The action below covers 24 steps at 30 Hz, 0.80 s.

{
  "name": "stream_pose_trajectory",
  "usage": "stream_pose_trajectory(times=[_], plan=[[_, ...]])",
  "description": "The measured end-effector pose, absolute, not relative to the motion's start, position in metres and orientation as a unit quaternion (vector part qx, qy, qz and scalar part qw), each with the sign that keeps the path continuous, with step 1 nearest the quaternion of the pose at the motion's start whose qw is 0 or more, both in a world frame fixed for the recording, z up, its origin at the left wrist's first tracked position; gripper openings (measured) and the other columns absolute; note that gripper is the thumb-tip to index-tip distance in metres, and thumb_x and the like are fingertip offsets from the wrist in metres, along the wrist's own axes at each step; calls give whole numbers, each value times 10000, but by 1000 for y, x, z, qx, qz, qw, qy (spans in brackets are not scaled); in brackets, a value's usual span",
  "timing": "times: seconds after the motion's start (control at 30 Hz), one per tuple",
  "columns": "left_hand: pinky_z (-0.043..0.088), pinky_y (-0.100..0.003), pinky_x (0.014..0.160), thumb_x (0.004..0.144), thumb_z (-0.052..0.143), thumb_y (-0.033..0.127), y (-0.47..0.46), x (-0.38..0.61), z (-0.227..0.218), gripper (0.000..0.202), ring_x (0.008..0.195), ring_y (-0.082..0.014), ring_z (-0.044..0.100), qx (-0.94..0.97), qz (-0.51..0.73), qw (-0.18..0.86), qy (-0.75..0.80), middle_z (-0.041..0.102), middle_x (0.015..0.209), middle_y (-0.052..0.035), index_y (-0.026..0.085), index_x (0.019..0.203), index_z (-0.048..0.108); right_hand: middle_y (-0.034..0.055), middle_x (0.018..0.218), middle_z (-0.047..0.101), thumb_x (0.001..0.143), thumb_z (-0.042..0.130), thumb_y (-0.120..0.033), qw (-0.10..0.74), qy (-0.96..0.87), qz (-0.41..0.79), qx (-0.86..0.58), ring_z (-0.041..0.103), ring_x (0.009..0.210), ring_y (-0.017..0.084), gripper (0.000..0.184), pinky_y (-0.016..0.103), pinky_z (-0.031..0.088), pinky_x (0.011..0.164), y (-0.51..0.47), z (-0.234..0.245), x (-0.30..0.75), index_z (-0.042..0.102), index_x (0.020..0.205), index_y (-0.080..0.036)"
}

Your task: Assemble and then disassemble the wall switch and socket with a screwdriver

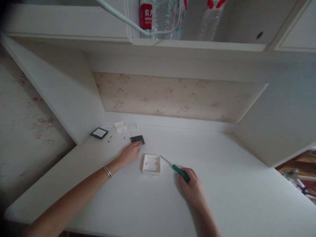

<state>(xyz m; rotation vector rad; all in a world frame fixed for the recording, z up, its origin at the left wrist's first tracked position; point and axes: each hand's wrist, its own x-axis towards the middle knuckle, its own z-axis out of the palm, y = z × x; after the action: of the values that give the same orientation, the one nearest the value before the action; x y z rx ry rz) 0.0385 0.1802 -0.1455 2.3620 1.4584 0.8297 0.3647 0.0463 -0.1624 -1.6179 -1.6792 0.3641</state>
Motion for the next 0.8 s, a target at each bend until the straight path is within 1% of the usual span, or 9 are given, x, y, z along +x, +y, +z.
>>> stream_pose_trajectory(times=[0.13, 0.33, 0.47, 0.63, 0.67, 0.73, 0.77, 0.8], plan=[[287, -360, 1114, 843, 442, 139, 196, 44, -149, 410, 1279, -210, 444, 814, 286, 129, 488, 511, 1355, -84, 170, 1232, 567, 82, 1038, 626, 827, 511, -443, 379, -660, 151, -631, 584, 947, 244, 305, 367, 461, 825, 46, -162, 365, 604, 1016, -223], [275, -345, 1119, 852, 432, 174, 217, 34, -145, 396, 1290, -207, 430, 816, 269, 136, 493, 514, 1353, -76, 167, 1218, 581, 66, 1011, 638, 808, 522, -447, 388, -654, 148, -632, 599, 904, 230, 306, 349, 471, 791, 47, -162, 364, 618, 1002, -230], [258, -348, 1126, 844, 439, 177, 231, 23, -139, 387, 1297, -207, 420, 809, 265, 142, 505, 520, 1348, -75, 165, 1200, 592, 74, 1016, 636, 815, 512, -452, 387, -658, 147, -629, 595, 922, 237, 312, 356, 469, 799, 47, -162, 364, 616, 1006, -228], [243, -350, 1131, 867, 427, 184, 213, 37, -126, 402, 1313, -203, 397, 810, 276, 149, 495, 497, 1372, -64, 180, 1248, 557, 66, 1002, 642, 816, 515, -441, 390, -658, 140, -628, 601, 919, 231, 296, 345, 472, 795, 47, -160, 364, 623, 997, -233], [240, -335, 1132, 883, 422, 210, 202, 44, -121, 401, 1315, -194, 391, 815, 281, 149, 484, 481, 1387, -57, 190, 1264, 543, 62, 996, 645, 812, 520, -439, 393, -658, 138, -627, 603, 916, 228, 293, 339, 474, 792, 47, -160, 364, 627, 992, -234], [276, -320, 1110, 909, 424, 313, 176, 60, -112, 400, 1292, -197, 416, 848, 286, 154, 419, 484, 1381, -66, 201, 1277, 533, 56, 990, 648, 804, 530, -433, 394, -658, 137, -626, 608, 906, 224, 286, 330, 478, 781, 47, -159, 364, 632, 984, -235], [293, -319, 1097, 899, 455, 380, 162, 67, -107, 419, 1286, -205, 419, 875, 261, 156, 377, 481, 1381, -66, 217, 1276, 534, 55, 991, 649, 803, 532, -427, 394, -658, 138, -627, 609, 903, 224, 281, 329, 478, 779, 47, -159, 364, 633, 983, -235], [306, -327, 1085, 860, 515, 450, 149, 73, -102, 471, 1279, -222, 422, 899, 231, 155, 338, 476, 1383, -69, 233, 1278, 533, 57, 993, 649, 803, 532, -423, 393, -658, 140, -627, 610, 902, 225, 279, 330, 478, 779, 47, -158, 364, 631, 984, -235]])
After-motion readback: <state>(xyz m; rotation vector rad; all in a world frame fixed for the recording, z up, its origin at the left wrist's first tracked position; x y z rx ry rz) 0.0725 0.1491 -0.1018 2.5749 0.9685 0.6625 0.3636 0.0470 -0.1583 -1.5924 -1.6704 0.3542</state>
